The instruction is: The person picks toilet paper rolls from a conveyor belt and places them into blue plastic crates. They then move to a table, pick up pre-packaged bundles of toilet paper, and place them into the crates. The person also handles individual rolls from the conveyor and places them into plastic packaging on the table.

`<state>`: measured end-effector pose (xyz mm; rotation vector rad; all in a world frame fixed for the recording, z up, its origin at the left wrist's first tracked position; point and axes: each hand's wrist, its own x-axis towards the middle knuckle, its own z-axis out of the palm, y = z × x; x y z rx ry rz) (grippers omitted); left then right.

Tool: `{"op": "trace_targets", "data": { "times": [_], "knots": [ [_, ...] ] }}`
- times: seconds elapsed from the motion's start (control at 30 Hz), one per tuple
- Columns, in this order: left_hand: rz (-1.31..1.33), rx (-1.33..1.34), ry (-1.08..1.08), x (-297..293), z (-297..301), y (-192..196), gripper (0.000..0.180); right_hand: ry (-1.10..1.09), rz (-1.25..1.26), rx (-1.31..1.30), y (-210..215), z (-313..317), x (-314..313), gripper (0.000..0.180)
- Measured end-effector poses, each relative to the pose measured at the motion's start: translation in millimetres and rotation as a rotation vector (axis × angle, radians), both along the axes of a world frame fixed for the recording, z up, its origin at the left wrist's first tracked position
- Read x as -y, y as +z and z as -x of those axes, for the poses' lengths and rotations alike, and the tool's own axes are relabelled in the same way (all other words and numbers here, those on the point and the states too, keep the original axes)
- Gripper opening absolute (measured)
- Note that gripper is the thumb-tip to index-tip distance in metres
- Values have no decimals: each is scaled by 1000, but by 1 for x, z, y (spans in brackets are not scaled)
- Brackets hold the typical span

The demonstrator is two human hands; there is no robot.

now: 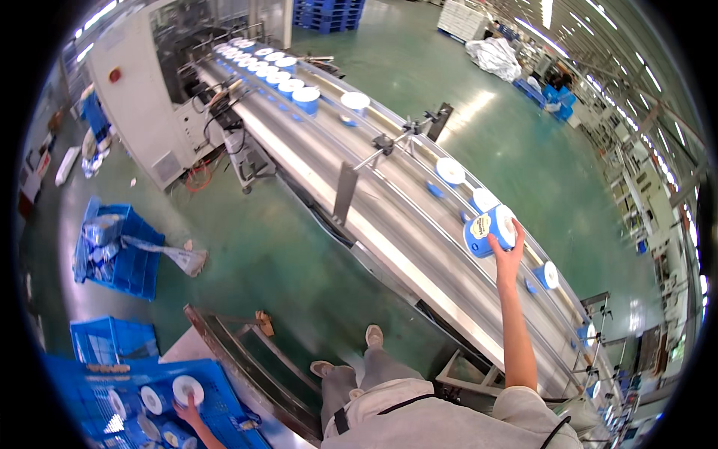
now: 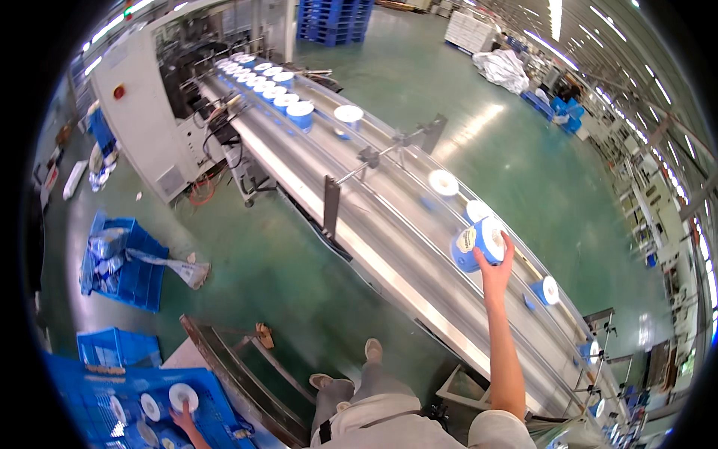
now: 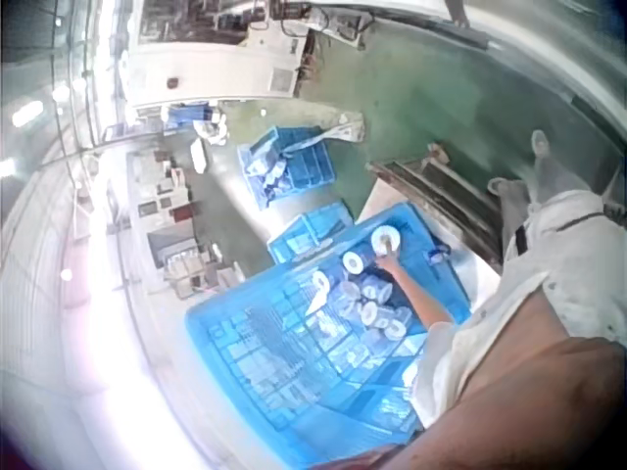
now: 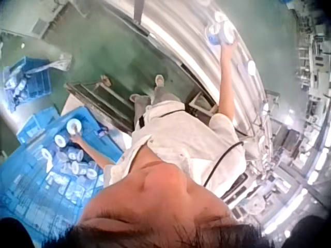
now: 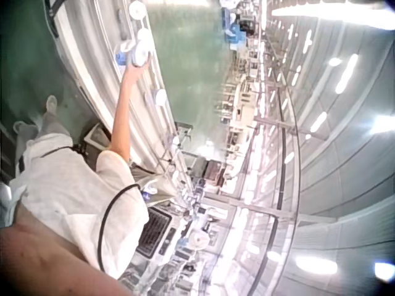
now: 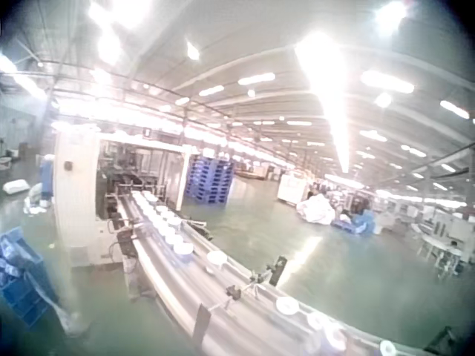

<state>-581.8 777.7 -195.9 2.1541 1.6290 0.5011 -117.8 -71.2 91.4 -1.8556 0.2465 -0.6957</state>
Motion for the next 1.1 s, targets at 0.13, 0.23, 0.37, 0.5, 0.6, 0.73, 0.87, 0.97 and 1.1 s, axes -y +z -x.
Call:
{"op": "trace_targets", "data": {
  "times": [0.13,0.23,0.37,0.5,0.6,0.73,0.87,0.97,1.1],
  "knots": [
    [614,822,265,106,-32,50,83,-57,578,-180,-55,-2,72,74],
    [790,1018,132,195,-108,108,77,32,547,-310,-99,-14,75,71],
    [1121,1007,-203,348,-246,178,67,78,821,-305,-103,-14,67,73],
    [1277,799,-510,509,-336,206,68,892,598,-157,10,27,-28,100],
    [1281,659,-1010,608,-377,244,71,974,709,-30,31,44,-46,100],
    [1283,529,-1166,649,-417,277,86,735,698,-108,49,5,14,90],
    [1140,515,-1349,625,-414,265,82,143,680,-9,11,-74,75,88],
    [956,554,-1392,625,-388,226,61,-43,977,145,-63,-146,181,96],
    [926,347,-1225,582,-322,217,54,199,923,151,-138,-199,255,57]
  ]
}}
